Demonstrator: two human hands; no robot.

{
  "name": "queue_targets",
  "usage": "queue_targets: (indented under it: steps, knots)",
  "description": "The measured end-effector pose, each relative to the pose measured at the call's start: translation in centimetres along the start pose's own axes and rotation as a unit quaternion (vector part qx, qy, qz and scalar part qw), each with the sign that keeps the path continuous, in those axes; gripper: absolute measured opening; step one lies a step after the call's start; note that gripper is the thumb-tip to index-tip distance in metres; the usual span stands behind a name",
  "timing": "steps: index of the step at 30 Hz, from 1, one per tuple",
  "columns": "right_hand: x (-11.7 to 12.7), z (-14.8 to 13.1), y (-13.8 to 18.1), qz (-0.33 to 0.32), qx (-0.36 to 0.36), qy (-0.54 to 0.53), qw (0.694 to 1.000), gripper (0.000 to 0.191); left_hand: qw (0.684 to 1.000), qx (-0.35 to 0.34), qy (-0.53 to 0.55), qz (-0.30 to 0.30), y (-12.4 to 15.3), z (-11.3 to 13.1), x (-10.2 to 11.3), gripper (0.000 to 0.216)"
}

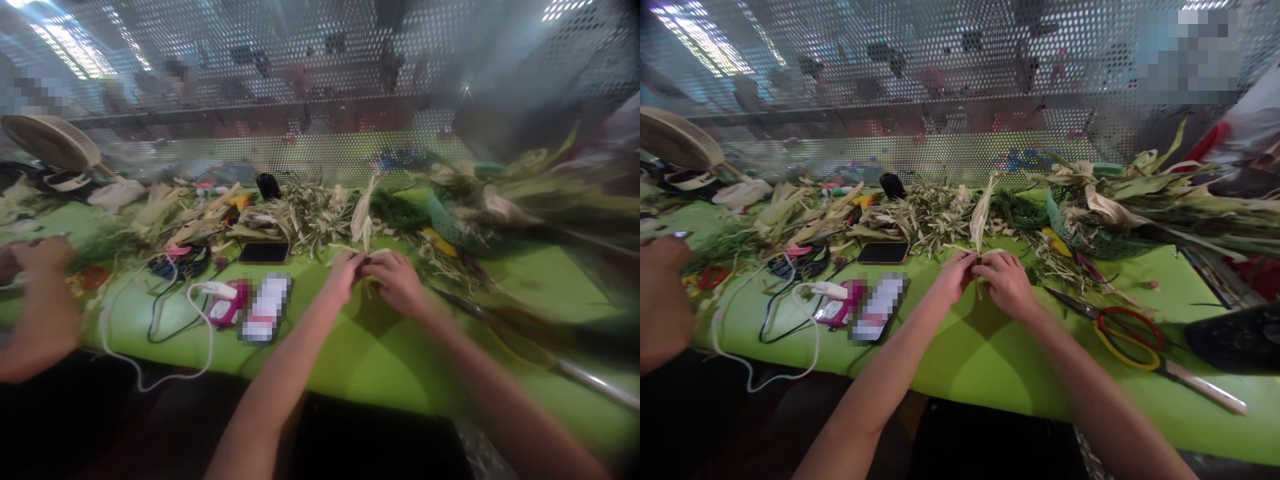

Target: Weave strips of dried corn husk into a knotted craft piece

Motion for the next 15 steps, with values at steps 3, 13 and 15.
queue_targets:
  steps: [3,13,15]
  knots:
    - [-0.3,-0.4,0.1,-0.010,0.026,0.028,0.999,0.035,1.000,-0.003,0.006,0.004,0.0,0.1,0.0,0.025]
    - [0.5,-1.7,-0.1,0.022,0.060,0.023,0.998,0.024,0.999,-0.040,-0.022,-0.015,-0.2,0.3,0.0,0.025]
    - [0.1,-1.6,-0.1,0.009,0.065,0.048,0.997,0.030,1.000,-0.019,-0.005,-0.014,0.0,0.2,-0.1,0.025]
Point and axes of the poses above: each hand's wrist, its own y-axis away from the middle knuckle, its own x-axis out of the back of the hand, z = x × y, the point moved 6 cm from there along -y, towards the middle knuckle, and after that the axes turned 7 degrees about z, right-handed, at the moved point
